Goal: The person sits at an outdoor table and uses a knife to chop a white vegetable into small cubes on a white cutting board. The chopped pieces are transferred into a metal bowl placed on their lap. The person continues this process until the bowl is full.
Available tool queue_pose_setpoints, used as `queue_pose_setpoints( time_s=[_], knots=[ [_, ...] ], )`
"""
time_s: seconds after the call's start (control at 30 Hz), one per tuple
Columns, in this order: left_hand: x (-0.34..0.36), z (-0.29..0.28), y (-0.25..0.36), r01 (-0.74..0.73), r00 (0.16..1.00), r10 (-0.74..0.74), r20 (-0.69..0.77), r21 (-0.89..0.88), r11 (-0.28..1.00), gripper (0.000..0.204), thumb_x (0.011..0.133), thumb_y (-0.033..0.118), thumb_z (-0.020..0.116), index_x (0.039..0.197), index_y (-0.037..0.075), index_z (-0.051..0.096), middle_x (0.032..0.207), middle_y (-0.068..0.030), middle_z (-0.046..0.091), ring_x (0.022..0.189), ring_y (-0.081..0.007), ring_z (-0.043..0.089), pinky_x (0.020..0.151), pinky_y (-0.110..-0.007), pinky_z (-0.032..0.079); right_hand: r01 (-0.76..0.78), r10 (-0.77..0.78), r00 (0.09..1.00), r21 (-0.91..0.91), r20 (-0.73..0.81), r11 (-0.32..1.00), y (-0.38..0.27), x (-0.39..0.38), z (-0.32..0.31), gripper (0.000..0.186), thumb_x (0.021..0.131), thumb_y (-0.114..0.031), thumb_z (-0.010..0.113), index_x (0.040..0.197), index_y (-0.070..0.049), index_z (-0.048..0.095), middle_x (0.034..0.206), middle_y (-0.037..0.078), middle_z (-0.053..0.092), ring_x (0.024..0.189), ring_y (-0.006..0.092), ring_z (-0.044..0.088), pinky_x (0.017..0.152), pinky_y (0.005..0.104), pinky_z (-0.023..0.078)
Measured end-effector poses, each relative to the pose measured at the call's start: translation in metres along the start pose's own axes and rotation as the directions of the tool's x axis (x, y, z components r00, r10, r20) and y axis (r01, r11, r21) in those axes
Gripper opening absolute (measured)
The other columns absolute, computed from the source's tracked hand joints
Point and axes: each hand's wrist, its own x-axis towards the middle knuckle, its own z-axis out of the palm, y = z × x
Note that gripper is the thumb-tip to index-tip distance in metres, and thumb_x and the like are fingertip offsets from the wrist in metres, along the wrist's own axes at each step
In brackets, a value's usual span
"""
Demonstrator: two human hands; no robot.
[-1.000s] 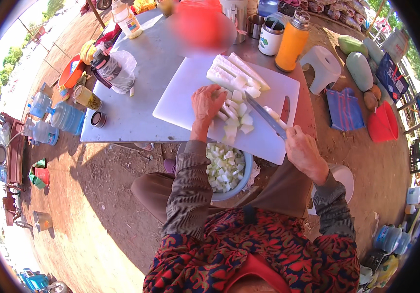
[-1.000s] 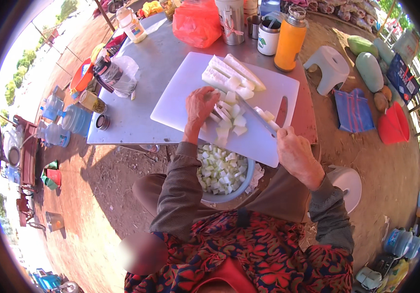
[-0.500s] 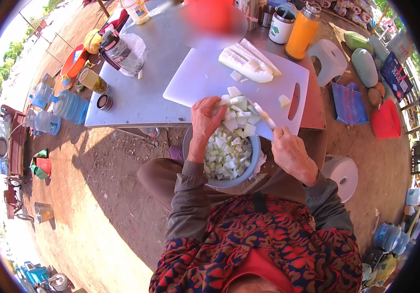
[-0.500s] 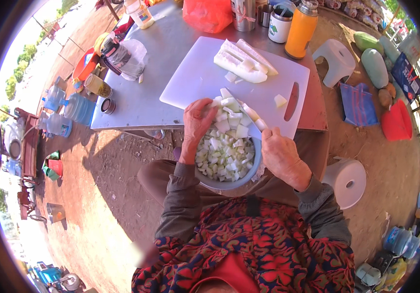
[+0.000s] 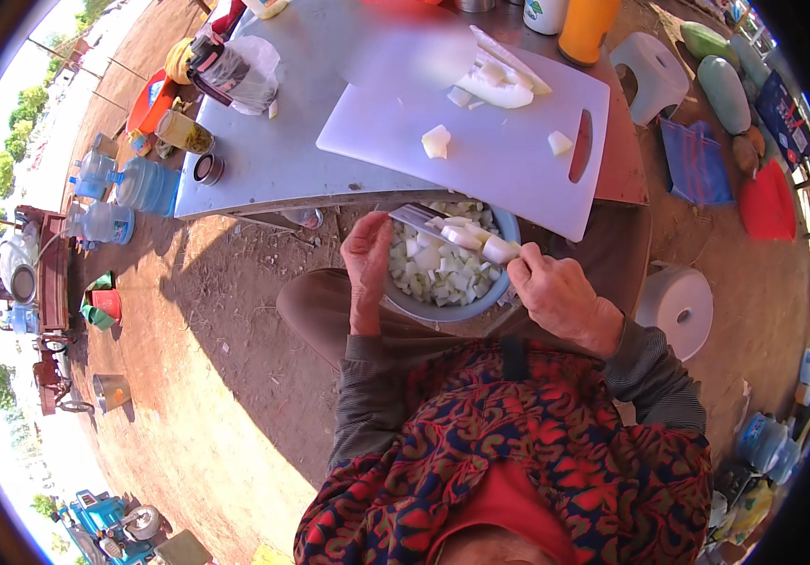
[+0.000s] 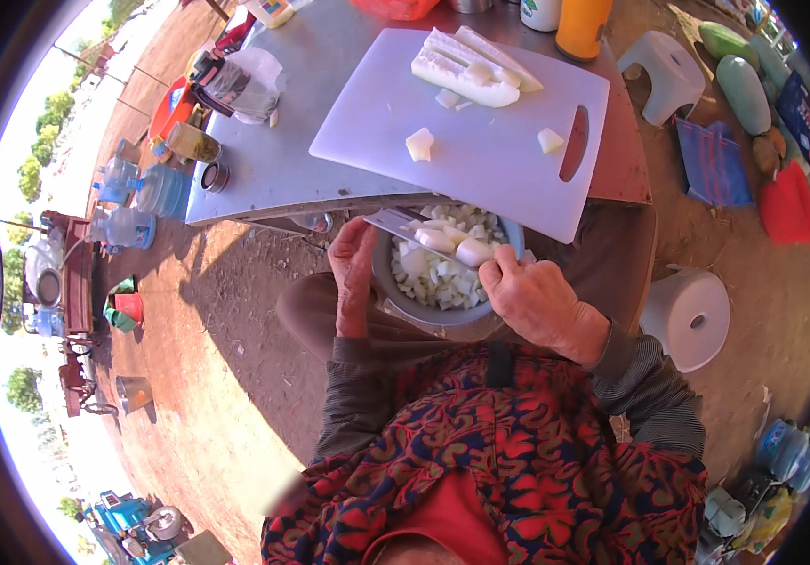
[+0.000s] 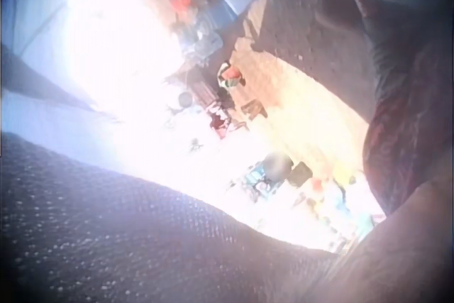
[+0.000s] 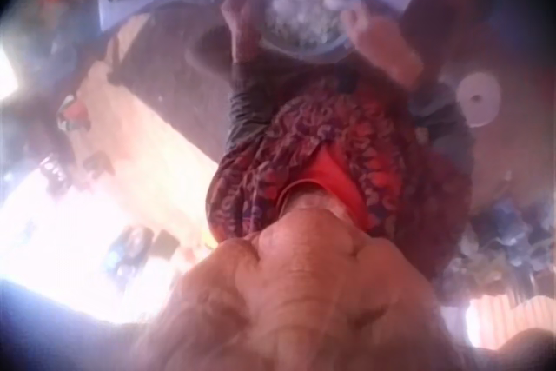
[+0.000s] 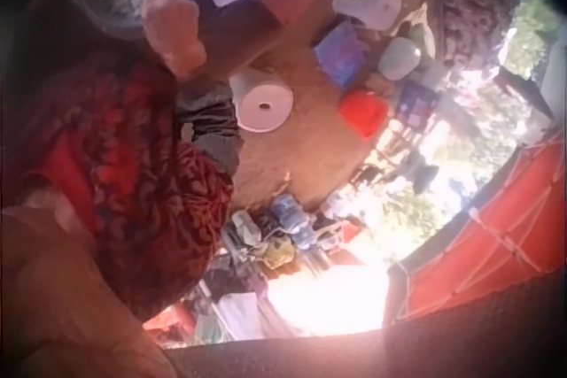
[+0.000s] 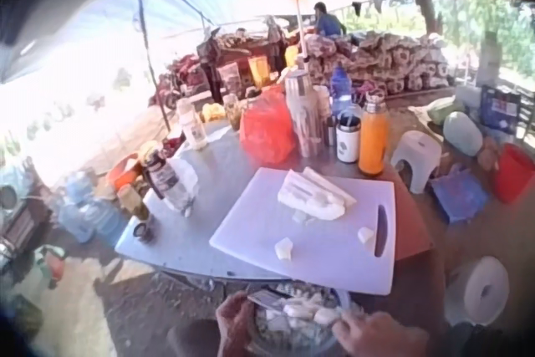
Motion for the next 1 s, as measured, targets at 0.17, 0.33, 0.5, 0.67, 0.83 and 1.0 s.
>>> queue_pose_setpoints(
  time_s=[0.17, 0.33, 0.5, 0.67, 0.83, 1.0],
  knots=[
    [-0.009, -0.006, 0.04, -0.151, 0.989, 0.145, 0.041, 0.303, 0.941, 0.022, 0.087, 0.004, 0.07, 0.109, 0.0, 0.067, 0.106, -0.0077, 0.069, 0.099, -0.0131, 0.062, 0.087, -0.027, 0.049, 0.12, -0.134, 0.988, -0.154, -0.081, 0.981, 0.012, -0.01, 0.021, 0.012, 0.075, -0.012, 0.063, 0.082, -0.006, 0.056, 0.091, 0.01, 0.049, 0.063, 0.0148, 0.056, 0.051, 0.0274, 0.048],
    [-0.027, 0.048, 0.093, -0.508, 0.806, 0.155, 0.571, 0.534, 0.675, 0.034, 0.08, 0.017, 0.076, 0.111, 0.006, 0.068, 0.131, -0.0193, 0.057, 0.119, -0.0334, 0.058, 0.101, -0.041, 0.044, 0.193, -0.212, 0.97, -0.154, -0.118, 0.969, 0.021, -0.011, 0.031, 0.01, 0.075, -0.013, 0.062, 0.079, -0.007, 0.056, 0.09, 0.01, 0.05, 0.063, 0.0156, 0.054, 0.056, 0.0297, 0.046],
    [-0.034, 0.073, 0.066, -0.733, 0.513, 0.001, 0.859, 0.437, 0.522, 0.051, 0.081, 0.038, 0.074, 0.124, 0.013, 0.061, 0.144, -0.0205, 0.044, 0.132, -0.0414, 0.042, 0.108, -0.05, 0.034, 0.278, -0.285, 0.935, -0.067, -0.211, 0.958, 0.022, -0.009, 0.048, 0.012, 0.076, -0.013, 0.061, 0.073, -0.009, 0.05, 0.079, 0.007, 0.045, 0.062, 0.0172, 0.053, 0.055, 0.0312, 0.044],
    [-0.036, 0.064, 0.027, -0.581, 0.556, -0.108, 0.824, 0.478, 0.659, 0.07, 0.082, 0.063, 0.061, 0.137, 0.021, 0.05, 0.151, -0.0173, 0.035, 0.141, -0.0398, 0.03, 0.112, -0.058, 0.024, 0.3, -0.309, 0.928, -0.076, -0.209, 0.951, 0.023, -0.009, 0.047, 0.013, 0.075, -0.012, 0.06, 0.071, -0.009, 0.048, 0.074, 0.005, 0.042, 0.06, 0.0175, 0.052, 0.052, 0.0333, 0.042],
    [-0.039, 0.057, 0.016, -0.549, 0.539, -0.226, 0.812, 0.541, 0.637, 0.064, 0.085, 0.065, 0.055, 0.139, 0.028, 0.052, 0.156, -0.0136, 0.029, 0.147, -0.0397, 0.018, 0.113, -0.063, 0.011, 0.33, -0.334, 0.917, -0.054, -0.22, 0.942, 0.02, -0.007, 0.045, 0.015, 0.067, -0.01, 0.061, 0.069, -0.009, 0.046, 0.072, 0.005, 0.041, 0.063, 0.0192, 0.051, 0.053, 0.0324, 0.04],
    [-0.033, 0.045, 0.012, -0.498, 0.646, -0.238, 0.725, 0.636, 0.59, 0.053, 0.09, 0.058, 0.056, 0.136, 0.032, 0.056, 0.158, -0.0128, 0.027, 0.149, -0.0381, 0.01, 0.113, -0.065, 0.001, 0.37, -0.37, 0.911, -0.037, -0.184, 0.928, 0.018, -0.005, 0.039, 0.014, 0.074, -0.013, 0.061, 0.071, -0.01, 0.048, 0.074, 0.005, 0.043, 0.06, 0.0172, 0.053, 0.052, 0.0322, 0.042]
  ],
)
